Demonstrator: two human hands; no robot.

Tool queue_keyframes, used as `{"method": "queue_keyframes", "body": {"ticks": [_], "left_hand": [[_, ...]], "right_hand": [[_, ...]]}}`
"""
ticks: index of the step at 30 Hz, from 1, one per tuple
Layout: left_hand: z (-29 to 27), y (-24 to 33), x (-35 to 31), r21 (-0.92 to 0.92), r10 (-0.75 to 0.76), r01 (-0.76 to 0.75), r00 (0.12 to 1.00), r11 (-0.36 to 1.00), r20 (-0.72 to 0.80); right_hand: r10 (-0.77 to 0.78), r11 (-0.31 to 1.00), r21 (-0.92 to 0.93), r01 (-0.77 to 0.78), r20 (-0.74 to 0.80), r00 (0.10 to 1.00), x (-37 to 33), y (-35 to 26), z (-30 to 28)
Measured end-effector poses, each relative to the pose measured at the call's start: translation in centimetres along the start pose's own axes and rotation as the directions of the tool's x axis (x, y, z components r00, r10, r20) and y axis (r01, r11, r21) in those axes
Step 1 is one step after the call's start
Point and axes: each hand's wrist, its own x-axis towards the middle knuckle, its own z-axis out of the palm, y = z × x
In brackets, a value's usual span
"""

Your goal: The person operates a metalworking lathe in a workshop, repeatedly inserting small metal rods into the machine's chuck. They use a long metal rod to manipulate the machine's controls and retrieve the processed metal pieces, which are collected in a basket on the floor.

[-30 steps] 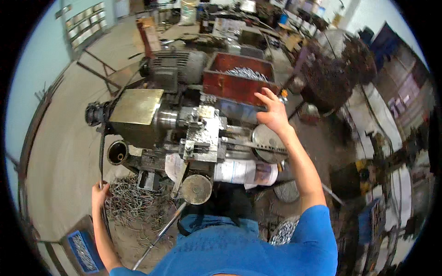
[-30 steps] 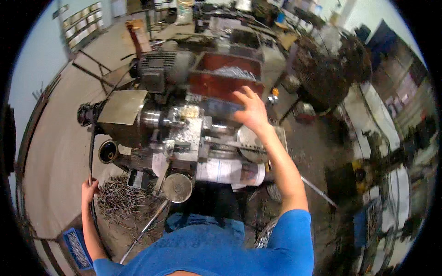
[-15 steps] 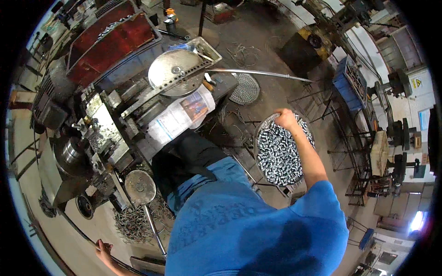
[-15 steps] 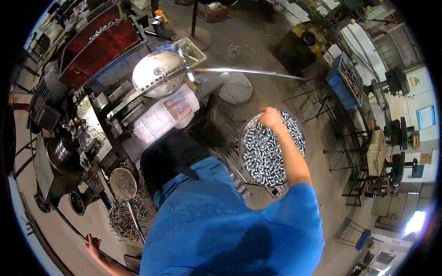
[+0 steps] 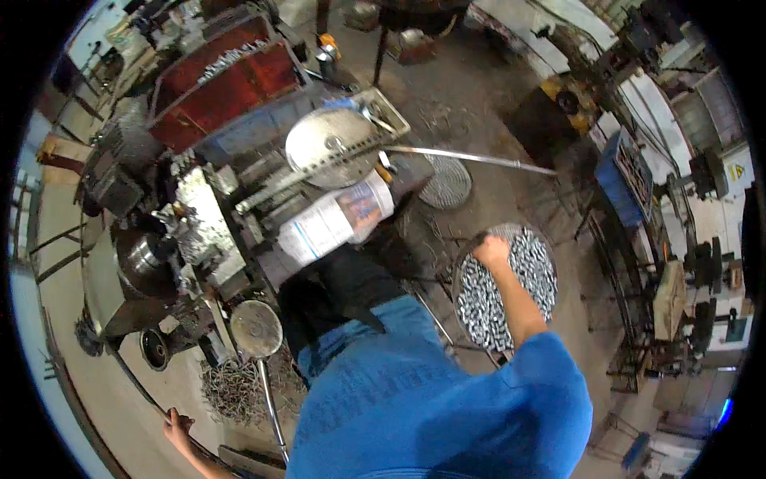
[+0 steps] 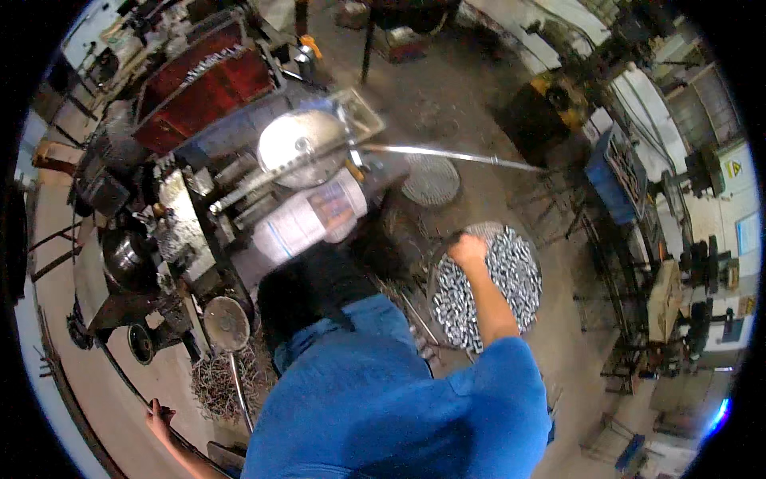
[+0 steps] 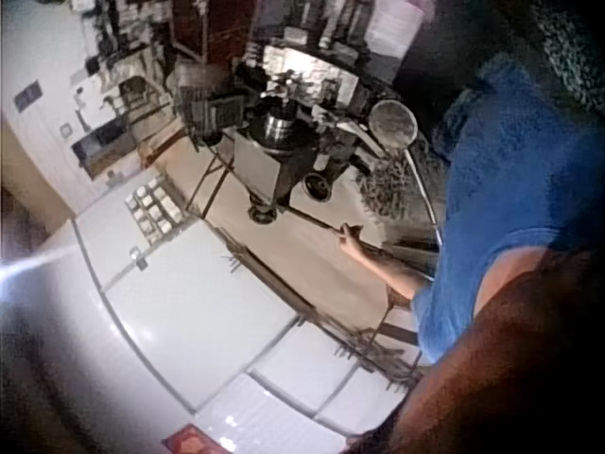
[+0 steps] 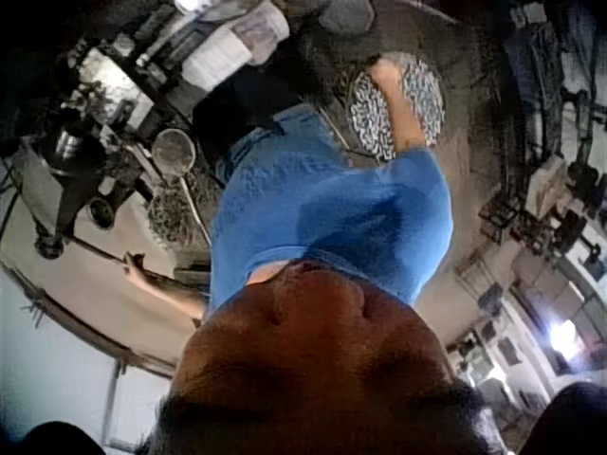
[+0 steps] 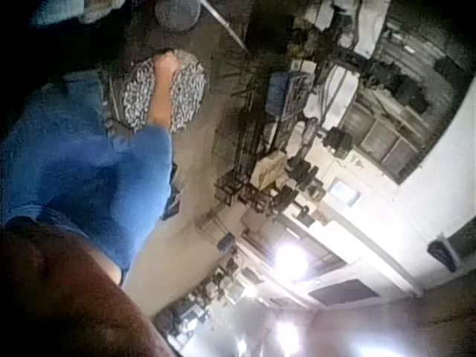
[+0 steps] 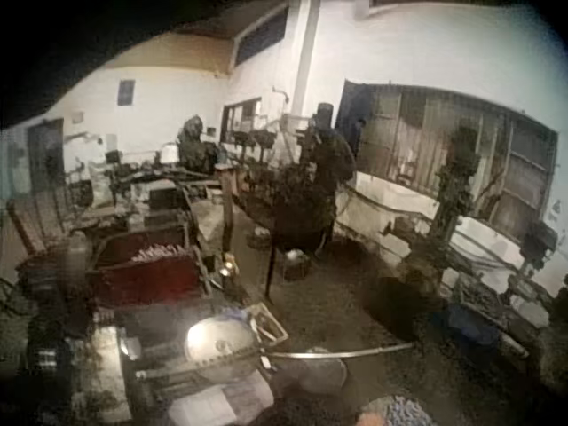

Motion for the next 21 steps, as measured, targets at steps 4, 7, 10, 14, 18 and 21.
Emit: {"method": "queue_keyframes", "body": {"ticks": [4,7,10,14,18,21], "left_hand": [[0.4,-1.5,0.0,-0.046,-0.010,0.008,0.998,0.999,-0.056],[0.9,-1.7,-0.1,-0.095,-0.020,0.012,0.996,0.995,-0.086],[-0.8,-4.1,0.5,-0.130,-0.017,0.004,0.995,0.991,-0.099],[0.8,-0.7,0.9,0.315,0.019,0.021,0.993,0.949,-0.120],[4.5,11.1,-6.3,0.939,0.242,-0.043,0.969,0.340,-0.043],[5.6,15.2,-7.6,0.801,0.369,-0.206,0.929,0.562,-0.020]], "right_hand": [[0.000,0.999,-0.046,0.000,0.002,1.000,0.4,-0.2,1.4],[0.060,0.998,-0.021,-0.062,-0.070,0.996,1.4,0.0,3.6],[0.064,0.997,0.058,-0.060,-0.062,0.996,0.8,-1.1,2.5],[0.088,0.988,0.143,-0.063,-0.175,0.981,1.2,2.0,4.0],[-0.064,0.885,0.389,0.257,-0.446,0.893,-0.3,2.6,2.5],[-0.258,0.596,0.528,0.605,-0.587,0.767,-4.5,-4.1,-4.9]]}}
